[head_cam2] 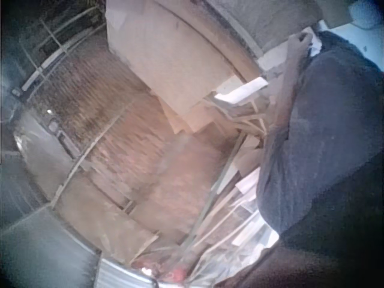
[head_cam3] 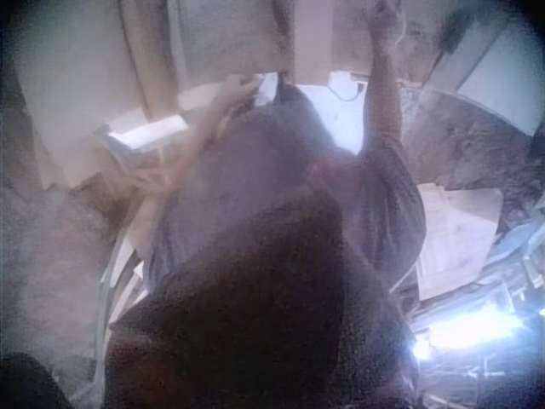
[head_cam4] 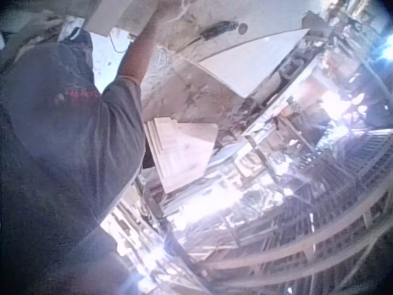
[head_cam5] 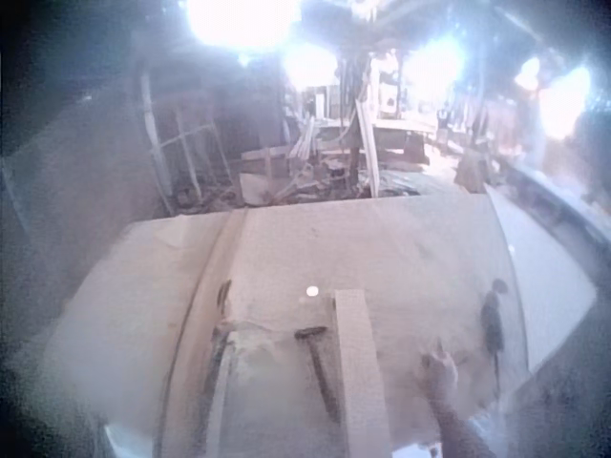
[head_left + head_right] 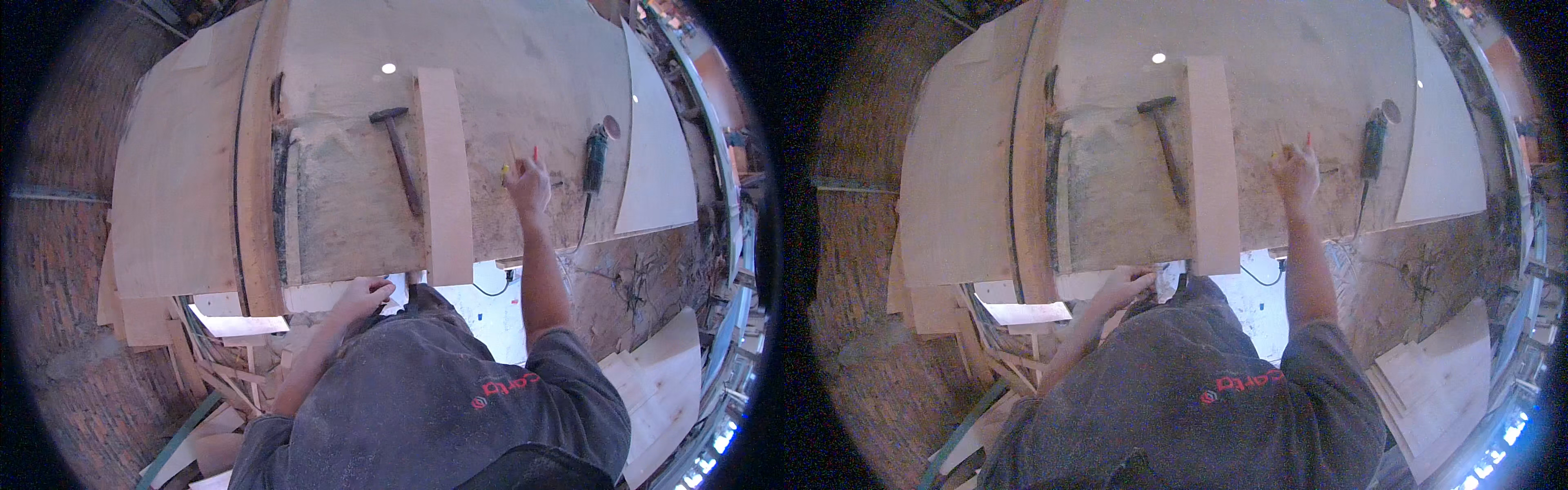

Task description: The person assembles small wooden pieces on a workbench, using a hammer to tap them into place and a pencil to mark measurements. They repeatedly pick up, align, and hammer thin wooden strips, then mark a larger board with a pencil.

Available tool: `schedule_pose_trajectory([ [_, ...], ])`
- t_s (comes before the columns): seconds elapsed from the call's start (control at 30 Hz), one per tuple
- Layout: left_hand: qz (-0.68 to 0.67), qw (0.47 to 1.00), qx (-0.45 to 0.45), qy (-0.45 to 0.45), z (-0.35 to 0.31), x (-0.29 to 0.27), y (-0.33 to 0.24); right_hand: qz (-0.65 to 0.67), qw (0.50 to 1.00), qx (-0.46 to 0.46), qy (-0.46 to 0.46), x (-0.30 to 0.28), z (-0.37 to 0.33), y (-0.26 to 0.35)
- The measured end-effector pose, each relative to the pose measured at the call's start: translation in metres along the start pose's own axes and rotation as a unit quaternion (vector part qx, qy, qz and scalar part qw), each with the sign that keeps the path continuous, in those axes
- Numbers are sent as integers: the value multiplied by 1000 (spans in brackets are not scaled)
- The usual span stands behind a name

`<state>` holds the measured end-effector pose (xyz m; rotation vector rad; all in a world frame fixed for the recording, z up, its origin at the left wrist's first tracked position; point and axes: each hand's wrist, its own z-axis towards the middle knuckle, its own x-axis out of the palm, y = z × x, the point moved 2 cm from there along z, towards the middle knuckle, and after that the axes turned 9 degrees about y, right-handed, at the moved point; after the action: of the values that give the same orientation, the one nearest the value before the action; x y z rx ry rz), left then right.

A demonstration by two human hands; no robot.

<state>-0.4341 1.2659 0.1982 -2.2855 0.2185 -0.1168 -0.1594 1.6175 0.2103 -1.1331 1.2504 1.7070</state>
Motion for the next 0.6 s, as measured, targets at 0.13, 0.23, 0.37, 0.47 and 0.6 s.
schedule_pose_trajectory([
  [0.13,-9,999,-50,16,20,16,-9,-78,991,63,90,4,45,-25],
  [0.23,24,997,-72,7,26,19,-14,-127,968,-210,46,4,14,-1],
  [0.37,29,998,-63,-4,29,18,-19,14,896,-306,320,5,-118,30],
  [0.47,9,999,-53,-6,31,17,-21,-5,883,-316,347,14,-192,46],
  [0.6,50,999,-3,2,34,14,-25,0,935,-275,225,38,-215,52],
])
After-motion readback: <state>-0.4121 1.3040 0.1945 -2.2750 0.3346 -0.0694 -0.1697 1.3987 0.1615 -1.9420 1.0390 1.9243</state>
